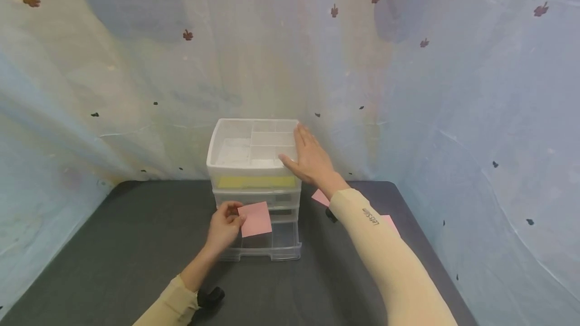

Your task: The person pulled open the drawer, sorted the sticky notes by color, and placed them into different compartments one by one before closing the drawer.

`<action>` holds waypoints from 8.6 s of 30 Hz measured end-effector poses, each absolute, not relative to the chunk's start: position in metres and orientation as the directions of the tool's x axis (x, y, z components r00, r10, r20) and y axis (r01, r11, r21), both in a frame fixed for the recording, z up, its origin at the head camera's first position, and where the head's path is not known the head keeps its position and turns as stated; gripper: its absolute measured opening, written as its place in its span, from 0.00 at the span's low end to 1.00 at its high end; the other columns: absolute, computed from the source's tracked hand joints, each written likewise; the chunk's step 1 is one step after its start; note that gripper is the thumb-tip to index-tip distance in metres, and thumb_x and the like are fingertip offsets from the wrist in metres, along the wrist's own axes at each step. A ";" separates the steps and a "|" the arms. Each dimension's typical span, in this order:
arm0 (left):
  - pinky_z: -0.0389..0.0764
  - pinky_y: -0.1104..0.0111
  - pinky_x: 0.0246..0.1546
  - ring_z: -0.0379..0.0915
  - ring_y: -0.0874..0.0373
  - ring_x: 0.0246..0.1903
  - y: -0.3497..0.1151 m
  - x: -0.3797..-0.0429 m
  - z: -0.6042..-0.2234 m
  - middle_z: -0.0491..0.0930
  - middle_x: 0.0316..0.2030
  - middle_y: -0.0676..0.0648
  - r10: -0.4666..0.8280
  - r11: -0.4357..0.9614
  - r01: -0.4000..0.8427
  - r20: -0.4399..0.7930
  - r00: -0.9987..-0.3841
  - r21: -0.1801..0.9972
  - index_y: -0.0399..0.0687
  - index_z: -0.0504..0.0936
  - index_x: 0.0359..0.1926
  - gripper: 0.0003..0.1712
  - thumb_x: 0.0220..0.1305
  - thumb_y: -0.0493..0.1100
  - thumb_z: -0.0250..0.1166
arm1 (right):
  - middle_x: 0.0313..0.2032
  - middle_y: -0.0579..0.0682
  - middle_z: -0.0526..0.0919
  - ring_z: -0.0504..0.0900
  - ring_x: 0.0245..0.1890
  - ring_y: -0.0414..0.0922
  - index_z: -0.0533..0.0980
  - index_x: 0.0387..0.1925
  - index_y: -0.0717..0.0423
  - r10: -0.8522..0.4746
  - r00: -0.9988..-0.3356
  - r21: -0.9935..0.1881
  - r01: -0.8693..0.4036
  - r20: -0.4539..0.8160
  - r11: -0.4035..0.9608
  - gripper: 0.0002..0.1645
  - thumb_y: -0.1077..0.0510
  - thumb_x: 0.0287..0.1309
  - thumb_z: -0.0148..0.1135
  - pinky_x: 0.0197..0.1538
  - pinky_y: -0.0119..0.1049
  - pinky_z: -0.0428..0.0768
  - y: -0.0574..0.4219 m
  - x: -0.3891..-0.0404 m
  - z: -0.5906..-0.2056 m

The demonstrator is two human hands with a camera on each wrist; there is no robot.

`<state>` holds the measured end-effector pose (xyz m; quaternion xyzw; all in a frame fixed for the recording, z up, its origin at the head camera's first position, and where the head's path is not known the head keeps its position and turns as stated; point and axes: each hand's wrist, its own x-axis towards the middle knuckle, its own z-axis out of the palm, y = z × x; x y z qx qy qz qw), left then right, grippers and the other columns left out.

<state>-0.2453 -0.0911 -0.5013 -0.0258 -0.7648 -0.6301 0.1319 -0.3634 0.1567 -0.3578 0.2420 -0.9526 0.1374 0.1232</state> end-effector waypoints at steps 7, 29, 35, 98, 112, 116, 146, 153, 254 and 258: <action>0.70 0.74 0.18 0.74 0.60 0.22 -0.077 -0.252 -0.502 0.82 0.47 0.37 -0.053 0.244 0.200 0.219 -0.974 0.949 0.37 0.79 0.55 0.16 0.67 0.27 0.65 | 0.84 0.56 0.39 0.39 0.83 0.53 0.38 0.83 0.62 -0.422 -0.854 -0.197 -0.490 0.305 0.850 0.58 0.29 0.74 0.45 0.83 0.48 0.44 0.155 -0.362 -0.357; 0.85 0.63 0.33 0.83 0.50 0.41 -0.056 -0.263 -0.511 0.79 0.49 0.39 0.207 0.364 0.161 0.089 -0.974 0.917 0.41 0.80 0.53 0.14 0.68 0.31 0.67 | 0.84 0.55 0.38 0.39 0.83 0.53 0.38 0.83 0.61 -0.422 -0.850 -0.205 -0.495 0.314 0.844 0.58 0.29 0.75 0.46 0.83 0.49 0.45 0.156 -0.363 -0.358; 0.85 0.63 0.32 0.83 0.50 0.40 -0.057 -0.265 -0.512 0.80 0.48 0.39 0.282 0.401 0.175 0.060 -0.957 0.899 0.40 0.80 0.52 0.13 0.68 0.30 0.66 | 0.84 0.55 0.37 0.39 0.83 0.53 0.38 0.83 0.61 -0.422 -0.851 -0.209 -0.495 0.312 0.844 0.58 0.29 0.75 0.46 0.83 0.50 0.44 0.156 -0.361 -0.357; 0.84 0.62 0.36 0.82 0.53 0.44 -0.087 -0.242 -0.442 0.81 0.51 0.47 0.369 0.779 0.561 0.519 -0.771 0.281 0.44 0.81 0.61 0.22 0.69 0.43 0.72 | 0.83 0.56 0.42 0.43 0.83 0.54 0.43 0.83 0.62 -0.409 -0.815 -0.369 -0.559 0.411 0.742 0.52 0.38 0.78 0.52 0.81 0.57 0.48 0.182 -0.332 -0.376; 0.78 0.41 0.54 0.76 0.37 0.58 -0.146 -0.255 -0.378 0.75 0.64 0.35 0.243 0.849 0.522 0.815 -0.526 0.084 0.34 0.75 0.66 0.32 0.66 0.45 0.73 | 0.76 0.57 0.67 0.68 0.73 0.60 0.62 0.78 0.59 -0.160 -0.720 -0.500 -0.606 0.675 0.619 0.37 0.58 0.74 0.61 0.71 0.63 0.68 0.227 -0.301 -0.418; 0.76 0.40 0.56 0.72 0.37 0.62 -0.160 -0.264 -0.369 0.72 0.67 0.33 0.235 0.862 0.502 0.818 -0.525 0.074 0.34 0.71 0.71 0.36 0.68 0.47 0.70 | 0.72 0.61 0.71 0.72 0.69 0.62 0.64 0.77 0.60 -0.090 -0.717 -0.519 -0.578 0.691 0.630 0.35 0.62 0.72 0.61 0.67 0.65 0.70 0.247 -0.292 -0.434; 0.39 0.44 0.80 0.28 0.43 0.82 -0.189 -0.303 -0.374 0.34 0.84 0.41 0.273 0.924 0.348 0.363 -0.891 0.159 0.39 0.38 0.84 0.51 0.80 0.69 0.42 | 0.65 0.75 0.68 0.68 0.64 0.74 0.66 0.70 0.73 -0.162 -0.940 -0.399 -0.277 0.299 0.874 0.35 0.56 0.71 0.63 0.62 0.74 0.68 0.388 -0.268 -0.523; 0.42 0.45 0.80 0.32 0.41 0.82 -0.186 -0.306 -0.375 0.38 0.83 0.40 0.315 0.915 0.387 0.398 -0.862 0.114 0.40 0.41 0.84 0.47 0.82 0.65 0.42 | 0.65 0.78 0.68 0.68 0.64 0.76 0.66 0.69 0.74 -0.231 -0.947 -0.377 -0.302 0.221 0.876 0.35 0.57 0.70 0.64 0.63 0.74 0.67 0.410 -0.274 -0.529; 0.41 0.48 0.81 0.31 0.41 0.82 -0.183 -0.304 -0.371 0.37 0.83 0.37 0.320 0.919 0.376 0.334 -0.886 0.117 0.36 0.39 0.83 0.46 0.83 0.62 0.42 | 0.38 0.46 0.83 0.79 0.35 0.32 0.87 0.42 0.54 -0.271 -0.787 -0.475 -0.567 0.555 0.673 0.08 0.68 0.64 0.70 0.39 0.24 0.83 0.323 -0.261 -0.478; 0.40 0.48 0.81 0.30 0.42 0.82 -0.183 -0.303 -0.370 0.36 0.83 0.38 0.318 0.922 0.370 0.323 -0.891 0.115 0.37 0.38 0.83 0.47 0.83 0.63 0.42 | 0.38 0.47 0.83 0.79 0.34 0.32 0.87 0.42 0.54 -0.270 -0.779 -0.491 -0.582 0.566 0.648 0.08 0.68 0.64 0.70 0.38 0.23 0.82 0.310 -0.263 -0.474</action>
